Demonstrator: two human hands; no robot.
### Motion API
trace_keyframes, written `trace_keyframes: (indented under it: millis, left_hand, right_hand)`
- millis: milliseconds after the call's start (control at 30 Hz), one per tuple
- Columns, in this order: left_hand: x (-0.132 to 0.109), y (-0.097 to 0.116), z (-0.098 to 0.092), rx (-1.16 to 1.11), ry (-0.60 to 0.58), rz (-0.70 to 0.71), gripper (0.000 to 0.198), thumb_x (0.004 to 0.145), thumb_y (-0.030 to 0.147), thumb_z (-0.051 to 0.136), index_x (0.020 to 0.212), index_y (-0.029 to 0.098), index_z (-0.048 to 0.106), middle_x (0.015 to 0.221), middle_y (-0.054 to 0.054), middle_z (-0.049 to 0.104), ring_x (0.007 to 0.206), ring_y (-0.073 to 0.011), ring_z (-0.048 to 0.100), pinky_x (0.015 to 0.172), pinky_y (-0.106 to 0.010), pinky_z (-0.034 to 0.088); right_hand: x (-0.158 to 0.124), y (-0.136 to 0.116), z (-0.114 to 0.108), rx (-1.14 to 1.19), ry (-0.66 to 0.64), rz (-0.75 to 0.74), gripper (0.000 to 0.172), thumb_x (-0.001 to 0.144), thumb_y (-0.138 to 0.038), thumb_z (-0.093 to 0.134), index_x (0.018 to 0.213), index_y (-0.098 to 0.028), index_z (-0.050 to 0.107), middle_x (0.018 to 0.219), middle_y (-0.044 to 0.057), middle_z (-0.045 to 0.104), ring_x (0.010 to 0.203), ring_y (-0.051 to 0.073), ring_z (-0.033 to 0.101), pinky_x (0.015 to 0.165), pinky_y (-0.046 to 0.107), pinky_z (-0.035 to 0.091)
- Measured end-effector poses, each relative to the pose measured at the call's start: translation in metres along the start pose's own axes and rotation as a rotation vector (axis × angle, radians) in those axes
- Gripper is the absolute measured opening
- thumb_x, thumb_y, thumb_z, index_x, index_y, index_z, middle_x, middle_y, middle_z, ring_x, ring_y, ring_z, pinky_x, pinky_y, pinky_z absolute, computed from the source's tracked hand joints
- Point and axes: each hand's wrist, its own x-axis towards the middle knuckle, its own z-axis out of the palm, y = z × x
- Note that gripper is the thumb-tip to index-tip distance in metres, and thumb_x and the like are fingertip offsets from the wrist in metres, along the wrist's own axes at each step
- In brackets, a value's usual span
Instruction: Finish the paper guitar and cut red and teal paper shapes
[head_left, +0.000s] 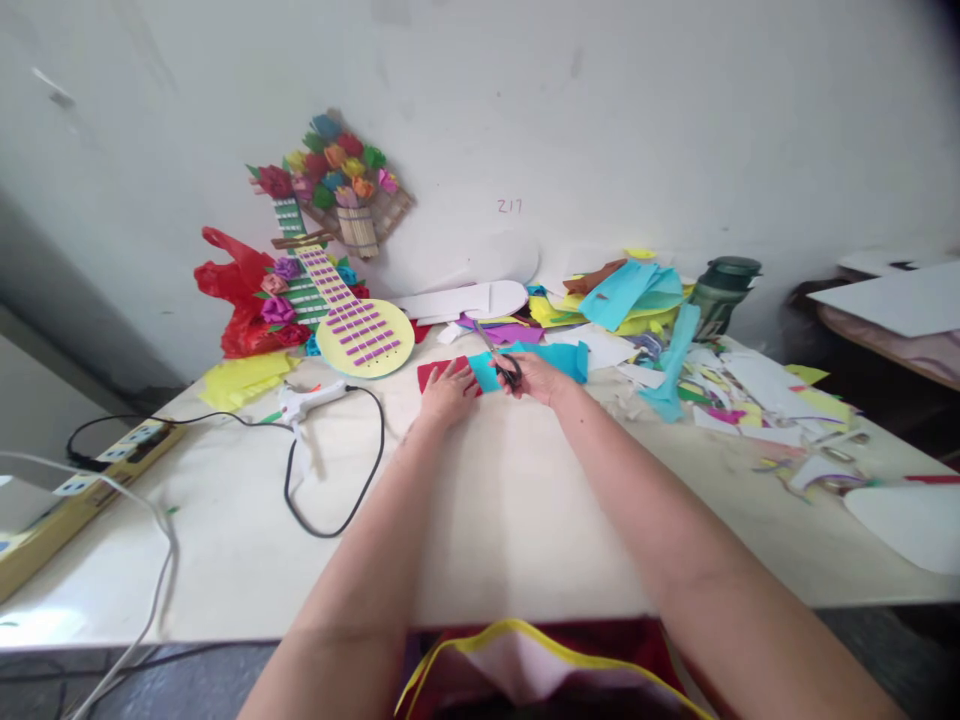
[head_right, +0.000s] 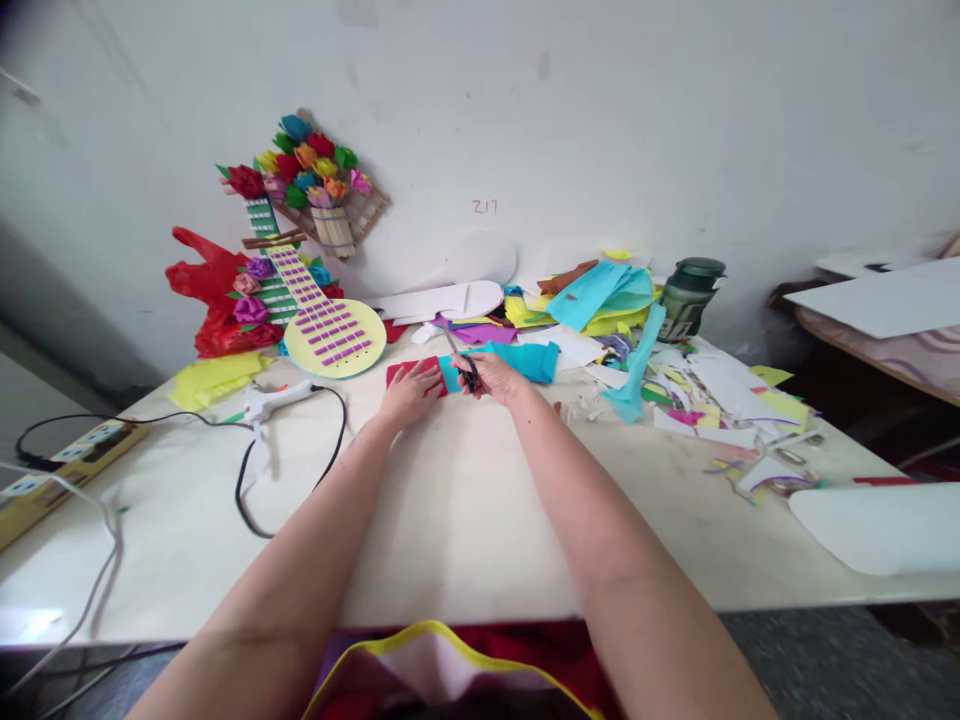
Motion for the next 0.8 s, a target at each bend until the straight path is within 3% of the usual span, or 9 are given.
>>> trace_keyframes:
  millis: [100, 200, 567, 800]
  left_hand:
    - [-0.005, -0.002, 0.009, 0.019, -0.102, -0.011, 0.041, 0.089, 0.034, 0.038, 0.125, 0.021, 0.052, 0.142, -0.008, 0.039, 0.135, -0.0256, 0.025, 0.108, -0.049, 0.014]
    - [-0.005, -0.007, 0.016, 0.031, -0.125, 0.002, 0.046, 0.090, 0.033, 0.033, 0.132, 0.019, 0.045, 0.145, -0.009, 0.032, 0.136, -0.0251, 0.022, 0.108, -0.048, 0.016]
    - [-0.004, -0.011, 0.016, 0.024, -0.136, 0.015, 0.050, 0.087, 0.024, 0.036, 0.136, 0.020, 0.040, 0.146, -0.009, 0.031, 0.137, -0.0247, 0.021, 0.110, -0.047, 0.015]
    - [-0.005, -0.009, 0.014, 0.044, -0.149, 0.011, 0.051, 0.086, 0.026, 0.036, 0.137, 0.019, 0.038, 0.146, -0.009, 0.029, 0.137, -0.0246, 0.021, 0.110, -0.048, 0.014]
  right_hand:
    - [-0.009, 0.002, -0.005, -0.068, -0.008, 0.063, 0.034, 0.079, -0.047, 0.057, 0.082, -0.013, 0.060, 0.055, 0.001, 0.061, 0.039, 0.010, 0.055, 0.031, 0.017, 0.032]
    - [-0.019, 0.004, -0.010, -0.139, -0.025, 0.127, 0.040, 0.079, -0.053, 0.055, 0.081, -0.013, 0.059, 0.056, 0.004, 0.063, 0.039, 0.012, 0.056, 0.031, 0.017, 0.032]
    - [-0.049, -0.009, -0.016, -0.287, -0.162, 0.284, 0.040, 0.079, -0.049, 0.056, 0.078, -0.010, 0.063, 0.049, 0.005, 0.061, 0.035, 0.011, 0.053, 0.031, 0.018, 0.035]
    - [-0.056, -0.015, -0.016, -0.275, -0.128, 0.368, 0.036, 0.080, -0.045, 0.055, 0.076, -0.009, 0.063, 0.046, 0.005, 0.060, 0.033, 0.011, 0.050, 0.029, 0.016, 0.032]
